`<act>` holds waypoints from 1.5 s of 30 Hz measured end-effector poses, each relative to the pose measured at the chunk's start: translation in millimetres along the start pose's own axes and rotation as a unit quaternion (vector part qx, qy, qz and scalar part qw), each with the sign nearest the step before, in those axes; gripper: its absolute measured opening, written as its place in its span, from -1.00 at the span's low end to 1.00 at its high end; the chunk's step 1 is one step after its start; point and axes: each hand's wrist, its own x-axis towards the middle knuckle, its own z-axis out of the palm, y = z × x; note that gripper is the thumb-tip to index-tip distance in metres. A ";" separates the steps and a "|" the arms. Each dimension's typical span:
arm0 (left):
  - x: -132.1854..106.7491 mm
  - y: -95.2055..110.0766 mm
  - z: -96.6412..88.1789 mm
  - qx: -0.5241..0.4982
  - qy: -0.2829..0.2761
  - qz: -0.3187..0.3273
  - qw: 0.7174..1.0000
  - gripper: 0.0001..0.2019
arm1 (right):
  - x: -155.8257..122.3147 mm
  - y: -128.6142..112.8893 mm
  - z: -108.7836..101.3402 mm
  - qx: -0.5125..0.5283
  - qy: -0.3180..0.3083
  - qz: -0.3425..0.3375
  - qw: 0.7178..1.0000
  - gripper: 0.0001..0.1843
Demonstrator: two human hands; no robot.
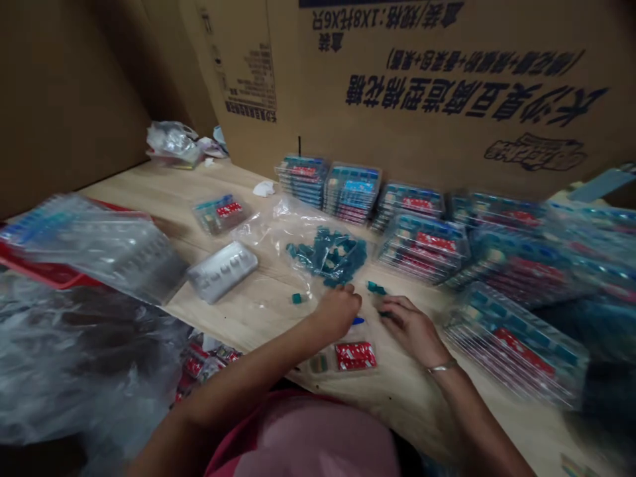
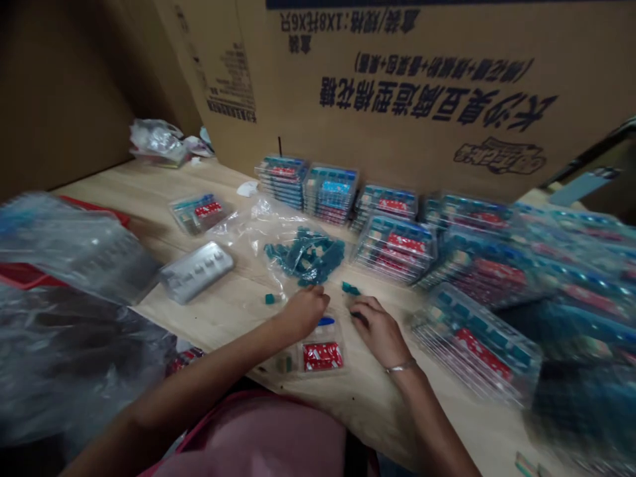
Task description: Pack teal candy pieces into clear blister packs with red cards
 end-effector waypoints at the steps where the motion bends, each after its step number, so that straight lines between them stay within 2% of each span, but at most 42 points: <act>1: 7.3 0.9 3.6 -0.007 -0.006 -0.008 1.000 -0.85 | -2.5 2.3 0.1 0.009 0.000 0.017 1.000 -0.81; 5: 11.3 -3.1 8.9 -0.037 0.011 -0.033 0.999 -0.78 | -8.7 1.2 0.9 0.077 0.002 0.091 0.993 -0.84; 7: 1.1 -7.2 5.1 -0.117 0.064 -0.058 0.989 -0.74 | -8.0 -4.8 -0.2 0.078 0.005 0.095 0.992 -0.85; 8: -6.9 -10.4 1.6 -0.210 0.108 -0.082 0.968 -0.74 | -6.7 -7.9 -1.4 0.064 0.008 0.090 0.994 -0.83; 9: -17.0 -14.6 -2.9 -0.332 0.142 -0.110 0.926 -0.77 | -4.9 -10.6 -2.9 0.048 0.009 0.082 0.995 -0.80; 10: -29.1 -20.0 -8.4 -0.459 0.154 -0.142 0.863 -0.82 | -3.0 -12.7 -4.8 0.032 0.006 0.071 0.997 -0.78; 11: -42.8 -26.2 -14.7 -0.568 0.143 -0.177 0.791 -0.83 | -1.0 -14.3 -6.9 0.020 -0.003 0.059 0.998 -0.76; 13: -73.2 -38.6 -28.5 -0.703 0.108 -0.239 0.661 -0.82 | 2.7 -16.4 -10.8 0.006 -0.022 0.043 0.999 -0.77; 14: -88.5 -43.2 -35.0 -0.735 0.102 -0.265 0.616 -0.82 | 4.6 -17.8 -11.9 0.006 -0.025 0.044 0.999 -0.79; 15: -102.9 -45.5 -40.5 -0.749 0.109 -0.286 0.588 -0.83 | 6.9 -20.4 -11.8 0.016 -0.022 0.053 0.998 -0.82; 16: -115.5 -45.2 -44.4 -0.750 0.122 -0.301 0.576 -0.84 | 9.5 -25.0 -10.1 0.041 -0.019 0.066 0.997 -0.86; 18: -132.6 -36.8 -46.2 -0.735 0.136 -0.321 0.582 -0.81 | 15.8 -42.5 -1.1 0.129 -0.028 0.085 0.988 -0.89; 20: -138.2 -22.4 -40.6 -0.721 0.112 -0.331 0.599 -0.78 | 21.8 -70.9 14.2 0.209 -0.068 0.063 0.973 -0.87; 22: -136.1 -9.5 -31.6 -0.718 0.085 -0.331 0.606 -0.72 | 25.3 -103.9 31.9 0.227 -0.109 0.005 0.968 -0.88; 24: -133.7 -2.9 -24.5 -0.717 0.092 -0.332 0.605 -0.68 | 26.3 -131.3 47.1 0.214 -0.131 -0.042 0.967 -0.85; 26: -135.5 -3.5 -22.0 -0.716 0.110 -0.339 0.601 -0.66 | 26.7 -147.0 56.2 0.234 -0.164 -0.054 0.957 -0.81; 28: -141.0 -9.4 -23.2 -0.714 0.105 -0.343 0.602 -0.65 | 29.3 -152.3 59.5 0.274 -0.211 -0.043 0.937 -0.81; 30: -146.4 -18.9 -25.5 -0.694 0.096 -0.344 0.625 -0.66 | 36.9 -151.6 61.3 0.282 -0.234 -0.051 0.929 -0.85; 33: -148.1 -38.0 -25.8 -0.606 0.164 -0.376 0.682 -0.61 | 59.5 -146.0 71.2 0.188 -0.179 -0.129 0.957 -0.85; 35: -145.8 -51.5 -23.1 -0.567 0.210 -0.403 0.687 -0.55 | 77.6 -139.7 82.8 0.092 -0.153 -0.188 0.966 -0.85; 38: -143.2 -65.2 -19.3 -0.595 0.189 -0.430 0.652 -0.49 | 95.9 -128.9 97.3 -0.007 -0.181 -0.234 0.955 -0.87; 41: -145.6 -65.8 -22.4 -0.636 0.182 -0.434 0.611 -0.47 | 96.1 -126.0 98.1 -0.030 -0.189 -0.244 0.951 -0.88; 43: -148.6 -60.4 -28.2 -0.681 0.205 -0.422 0.562 -0.47 | 88.0 -133.4 91.8 -0.028 -0.170 -0.250 0.953 -0.88; 45: -150.4 -53.5 -34.5 -0.741 0.210 -0.400 0.497 -0.47 | 76.5 -147.1 83.9 0.004 -0.144 -0.247 0.958 -0.88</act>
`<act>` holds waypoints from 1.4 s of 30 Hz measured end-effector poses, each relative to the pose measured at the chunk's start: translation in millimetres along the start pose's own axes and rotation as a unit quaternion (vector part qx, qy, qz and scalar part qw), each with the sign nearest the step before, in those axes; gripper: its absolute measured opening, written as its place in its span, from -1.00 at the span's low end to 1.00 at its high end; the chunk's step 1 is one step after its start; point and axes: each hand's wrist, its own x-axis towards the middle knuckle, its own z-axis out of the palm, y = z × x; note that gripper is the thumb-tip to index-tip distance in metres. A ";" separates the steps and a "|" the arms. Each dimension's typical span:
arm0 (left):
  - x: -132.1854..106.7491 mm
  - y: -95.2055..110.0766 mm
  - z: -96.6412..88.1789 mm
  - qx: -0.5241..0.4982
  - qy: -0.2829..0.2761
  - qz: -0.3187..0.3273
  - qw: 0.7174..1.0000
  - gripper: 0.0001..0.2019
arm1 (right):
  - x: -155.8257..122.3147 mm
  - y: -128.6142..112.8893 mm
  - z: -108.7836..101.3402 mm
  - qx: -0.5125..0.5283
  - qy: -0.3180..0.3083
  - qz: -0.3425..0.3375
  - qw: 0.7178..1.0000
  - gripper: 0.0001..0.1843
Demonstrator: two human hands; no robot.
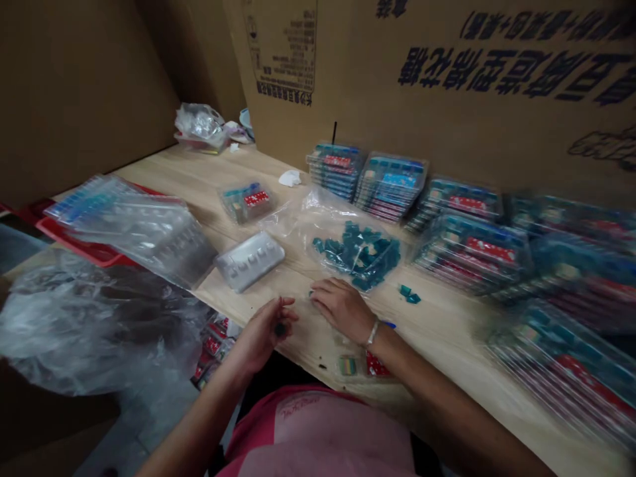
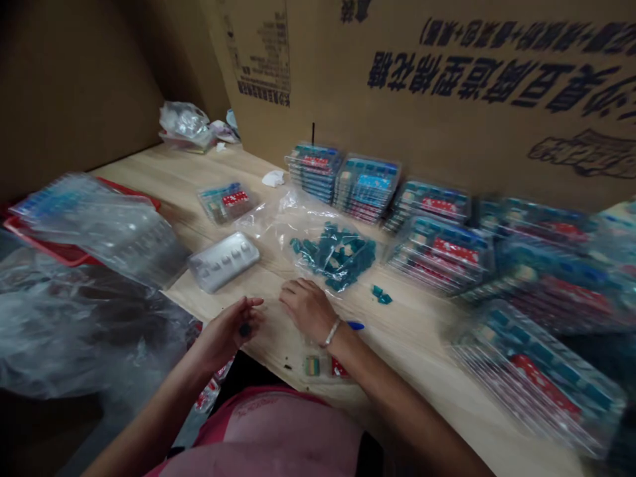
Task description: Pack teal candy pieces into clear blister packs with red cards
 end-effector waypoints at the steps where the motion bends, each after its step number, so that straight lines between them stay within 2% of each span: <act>1: -3.6 1.0 2.4 -0.036 -0.016 -0.011 0.999 -0.48 | -2.3 -10.1 -1.8 0.032 0.017 0.010 0.999 -0.88; 3: -8.8 2.1 7.6 -0.081 -0.048 -0.013 0.995 -0.52 | -5.5 -28.4 -2.5 0.122 0.027 0.047 0.991 -0.86; 5: -12.3 1.4 12.9 -0.094 -0.059 0.010 0.994 -0.58 | -7.4 -39.6 0.6 0.192 0.023 0.087 0.977 -0.80; 7: -15.1 -0.8 17.3 -0.082 -0.058 0.032 0.994 -0.66 | -9.0 -41.9 4.6 0.219 0.024 0.114 0.969 -0.80; 9: -17.3 -3.9 20.2 -0.055 -0.057 0.052 0.996 -0.64 | -11.7 -38.1 6.3 0.237 0.032 0.131 0.962 -0.81; 12: -19.4 -8.9 22.2 0.013 -0.071 0.083 0.994 -0.59 | -17.9 -31.0 3.8 0.269 0.025 0.133 0.954 -0.82; 16: -20.4 -14.6 23.2 0.096 -0.055 0.124 0.986 -0.65 | -25.6 -28.4 -2.5 0.251 0.036 0.125 0.959 -0.82; 21: -22.8 -17.4 26.0 0.097 -0.041 0.163 0.981 -0.73 | -32.1 -28.5 -8.2 0.274 0.064 0.106 0.954 -0.85; 28: -26.7 -15.2 27.8 0.132 -0.112 0.098 0.980 -0.74 | -44.7 -24.4 -11.4 0.388 0.052 0.124 0.912 -0.89; 33: -29.4 -18.1 15.7 0.149 -0.211 0.005 0.966 -0.65 | -50.7 -27.7 -6.5 0.522 -0.009 0.138 0.842 -0.74; 34: -29.4 -19.3 13.4 0.151 -0.221 0.002 0.963 -0.64 | -51.0 -30.1 -6.0 0.523 -0.010 0.138 0.841 -0.75; 35: -29.2 -20.7 11.8 0.146 -0.222 0.008 0.964 -0.63 | -50.9 -33.0 -5.9 0.504 0.001 0.134 0.853 -0.79; 39: -25.8 -24.0 10.9 0.077 -0.166 0.029 0.983 -0.63 | -46.6 -41.6 -6.7 0.332 0.082 0.057 0.938 -0.92; 41: -22.5 -20.7 10.5 0.109 -0.140 0.039 0.983 -0.64 | -39.5 -38.2 -5.8 0.274 0.089 0.029 0.957 -0.88; 42: -19.9 -17.4 9.2 0.160 -0.122 0.067 0.977 -0.66 | -34.0 -33.5 -4.8 0.252 0.087 0.028 0.963 -0.86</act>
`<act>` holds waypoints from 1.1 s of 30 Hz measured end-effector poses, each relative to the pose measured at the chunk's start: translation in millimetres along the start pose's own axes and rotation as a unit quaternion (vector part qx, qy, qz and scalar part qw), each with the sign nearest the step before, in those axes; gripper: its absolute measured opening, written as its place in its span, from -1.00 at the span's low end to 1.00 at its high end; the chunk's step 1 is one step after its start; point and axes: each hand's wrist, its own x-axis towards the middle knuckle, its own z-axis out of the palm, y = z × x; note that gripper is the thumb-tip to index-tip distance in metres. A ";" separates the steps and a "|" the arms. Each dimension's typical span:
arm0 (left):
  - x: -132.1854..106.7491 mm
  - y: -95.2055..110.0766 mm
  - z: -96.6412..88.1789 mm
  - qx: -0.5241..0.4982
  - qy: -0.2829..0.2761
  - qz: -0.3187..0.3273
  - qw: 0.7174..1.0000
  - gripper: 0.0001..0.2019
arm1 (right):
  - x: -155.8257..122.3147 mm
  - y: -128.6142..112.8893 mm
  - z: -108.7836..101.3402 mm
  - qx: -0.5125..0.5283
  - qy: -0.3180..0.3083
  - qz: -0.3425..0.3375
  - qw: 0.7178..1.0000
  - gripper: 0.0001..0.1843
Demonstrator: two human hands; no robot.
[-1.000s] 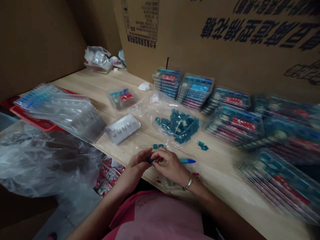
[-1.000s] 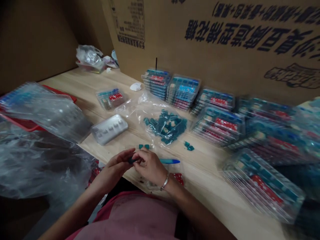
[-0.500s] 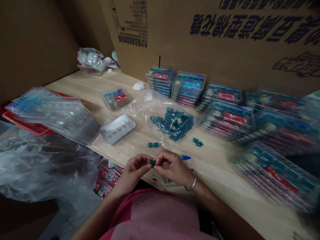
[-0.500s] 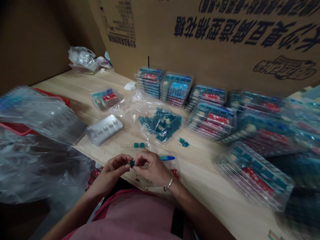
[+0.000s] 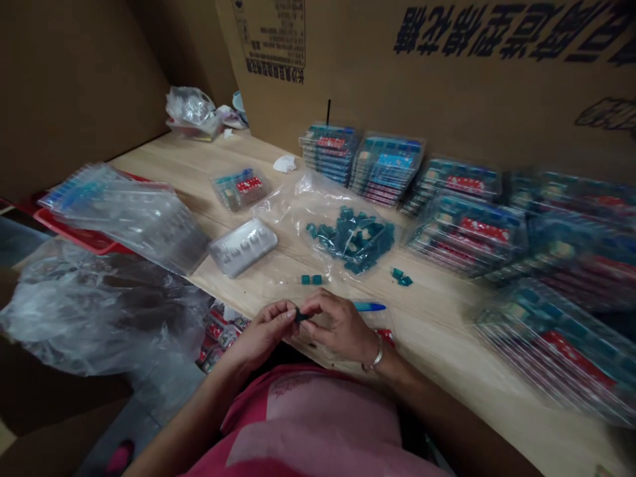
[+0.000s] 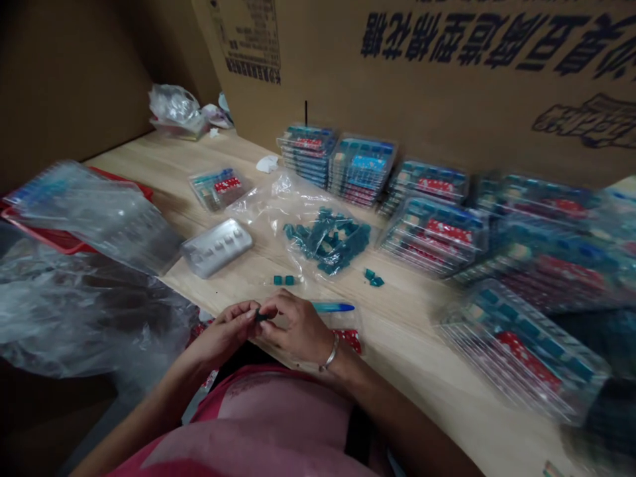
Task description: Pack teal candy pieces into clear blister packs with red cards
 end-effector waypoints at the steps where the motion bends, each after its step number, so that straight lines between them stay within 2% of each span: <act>1: 3.0 2.5 -4.1 0.079 0.029 0.036 0.996 -0.68 | 7.2 6.3 -0.5 -0.027 -0.006 -0.002 1.000 -0.85; 2: 6.6 4.6 -9.4 0.174 0.067 0.085 0.979 -0.70 | 15.7 14.1 -0.9 -0.062 -0.017 -0.006 0.998 -0.84; 3: 10.8 6.1 -15.5 0.276 0.105 0.135 0.946 -0.73 | 25.1 22.8 -0.9 -0.105 -0.033 -0.012 0.994 -0.84; 5: 19.9 5.5 -28.5 0.449 0.147 0.207 0.857 -0.79 | 44.1 39.8 1.1 -0.195 -0.080 -0.019 0.977 -0.88; 7: 27.8 0.8 -39.5 0.552 0.128 0.230 0.791 -0.79 | 59.0 50.8 5.9 -0.260 -0.126 -0.012 0.957 -0.93; 10: 33.7 -7.9 -47.4 0.594 0.098 0.263 0.754 -0.77 | 64.9 49.0 9.1 -0.309 -0.153 -0.004 0.939 -0.96; 12: 34.9 -11.3 -48.5 0.593 0.101 0.295 0.742 -0.79 | 56.1 40.2 -0.3 -0.332 -0.141 -0.024 0.933 -0.96; 14: 36.2 -12.8 -49.4 0.586 0.103 0.323 0.736 -0.81 | 37.2 33.1 -23.2 -0.342 -0.092 -0.022 0.935 -0.95; 16: 38.2 -14.0 -51.4 0.580 0.098 0.343 0.732 -0.83 | 9.6 33.6 -57.2 -0.359 0.001 0.043 0.932 -0.86; 18: 39.5 -15.4 -53.7 0.577 0.088 0.358 0.729 -0.84 | -22.2 44.1 -93.4 -0.389 0.091 0.148 0.905 -0.83; 19: 39.4 -16.1 -54.4 0.577 0.086 0.364 0.726 -0.84 | -37.3 52.4 -108.7 -0.395 0.113 0.194 0.891 -0.84; 21: 37.2 -16.6 -52.5 0.574 0.106 0.379 0.718 -0.87 | -61.7 70.6 -128.1 -0.366 0.138 0.247 0.887 -0.83; 23: 33.5 -15.6 -43.2 0.559 0.139 0.392 0.717 -0.88 | -75.5 83.6 -131.5 -0.312 0.162 0.257 0.900 -0.85; 25: 31.0 -13.0 -24.4 0.527 0.139 0.389 0.743 -0.89 | -79.4 87.1 -124.6 -0.260 0.183 0.249 0.915 -0.89; 27: 32.1 -9.0 1.1 0.496 0.087 0.371 0.780 -0.89 | -77.2 83.2 -116.3 -0.247 0.183 0.235 0.922 -0.90; 28: 34.0 -6.7 13.9 0.490 0.055 0.365 0.789 -0.88 | -75.5 80.3 -113.8 -0.260 0.174 0.225 0.923 -0.89; 30: 38.9 -1.8 33.5 0.503 0.013 0.365 0.783 -0.86 | -73.5 76.8 -113.9 -0.302 0.147 0.197 0.921 -0.84; 33: 39.3 2.5 37.6 0.528 0.046 0.353 0.771 -0.84 | -77.8 81.5 -122.1 -0.321 0.133 0.187 0.919 -0.84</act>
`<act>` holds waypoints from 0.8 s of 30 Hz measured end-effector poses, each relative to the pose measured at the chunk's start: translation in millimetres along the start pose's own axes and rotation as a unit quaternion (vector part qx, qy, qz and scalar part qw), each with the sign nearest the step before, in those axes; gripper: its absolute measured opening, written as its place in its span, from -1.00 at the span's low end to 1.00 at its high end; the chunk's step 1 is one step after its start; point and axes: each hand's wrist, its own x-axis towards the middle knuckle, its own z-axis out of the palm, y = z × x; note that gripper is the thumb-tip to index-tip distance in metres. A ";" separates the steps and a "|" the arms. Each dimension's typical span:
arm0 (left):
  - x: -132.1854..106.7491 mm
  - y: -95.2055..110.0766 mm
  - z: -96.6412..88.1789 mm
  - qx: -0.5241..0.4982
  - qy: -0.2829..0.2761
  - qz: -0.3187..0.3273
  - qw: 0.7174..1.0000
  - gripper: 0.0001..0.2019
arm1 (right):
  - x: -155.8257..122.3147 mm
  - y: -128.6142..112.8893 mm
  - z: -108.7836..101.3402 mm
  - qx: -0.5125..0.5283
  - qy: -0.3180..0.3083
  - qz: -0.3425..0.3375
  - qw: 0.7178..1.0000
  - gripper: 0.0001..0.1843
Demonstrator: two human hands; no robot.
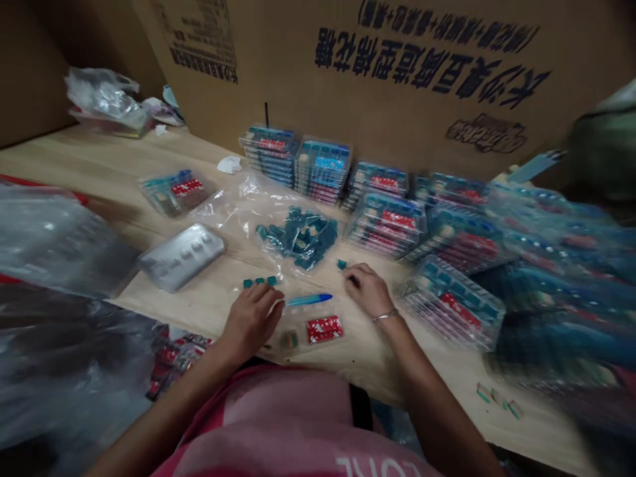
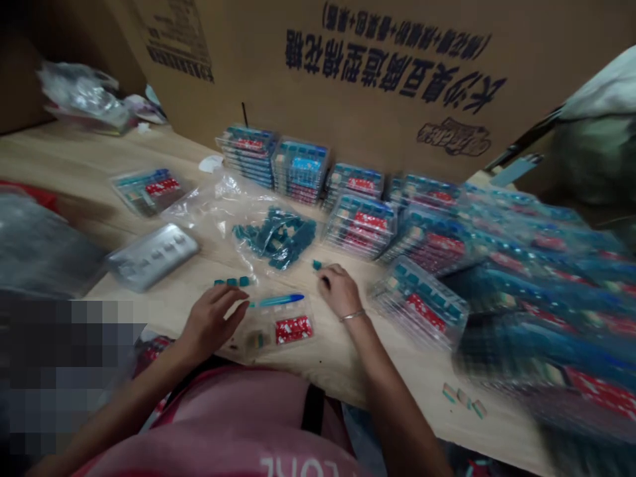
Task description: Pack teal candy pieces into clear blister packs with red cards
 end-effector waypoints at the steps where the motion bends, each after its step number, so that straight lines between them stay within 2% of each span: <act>1: -4.0 -2.4 -3.5 0.001 -0.004 -0.026 1.000 -0.83 | -1.0 5.3 0.1 0.014 0.001 0.016 1.000 -0.87; 2: -10.2 -5.3 -7.7 -0.008 -0.023 -0.057 0.998 -0.83 | -2.7 10.1 1.2 0.039 0.002 0.040 0.998 -0.90; 4: -25.9 -10.1 -15.4 -0.037 -0.095 -0.107 0.989 -0.84 | -7.2 15.3 4.9 0.110 0.003 0.093 0.990 -0.91; 6: -40.1 -11.3 -18.7 -0.054 -0.164 -0.128 0.977 -0.86 | -11.0 11.5 8.2 0.182 0.006 0.130 0.975 -0.86; 11: -49.6 -7.5 -9.9 -0.001 -0.200 -0.076 0.977 -0.88 | -10.2 -24.2 4.2 0.249 0.012 0.123 0.960 -0.83; 15: -46.4 -7.3 -5.8 0.057 -0.226 -0.024 0.972 -0.83 | -8.7 -47.8 -1.3 0.308 -0.019 0.123 0.943 -0.79; 18: -47.4 -6.6 -10.7 0.067 -0.237 -0.016 0.969 -0.87 | -12.5 -61.2 0.2 0.389 -0.067 0.146 0.907 -0.73; 20: -49.0 -4.3 -16.9 0.030 -0.250 -0.006 0.968 -0.90 | -16.9 -72.0 3.1 0.439 -0.110 0.167 0.876 -0.70; 22: -50.2 0.3 -22.9 -0.062 -0.268 -0.005 0.961 -0.91 | -22.0 -85.4 7.0 0.478 -0.169 0.185 0.842 -0.71; 24: -50.2 6.7 -25.6 -0.183 -0.255 -0.061 0.947 -0.92 | -26.5 -100.2 12.4 0.503 -0.226 0.193 0.811 -0.73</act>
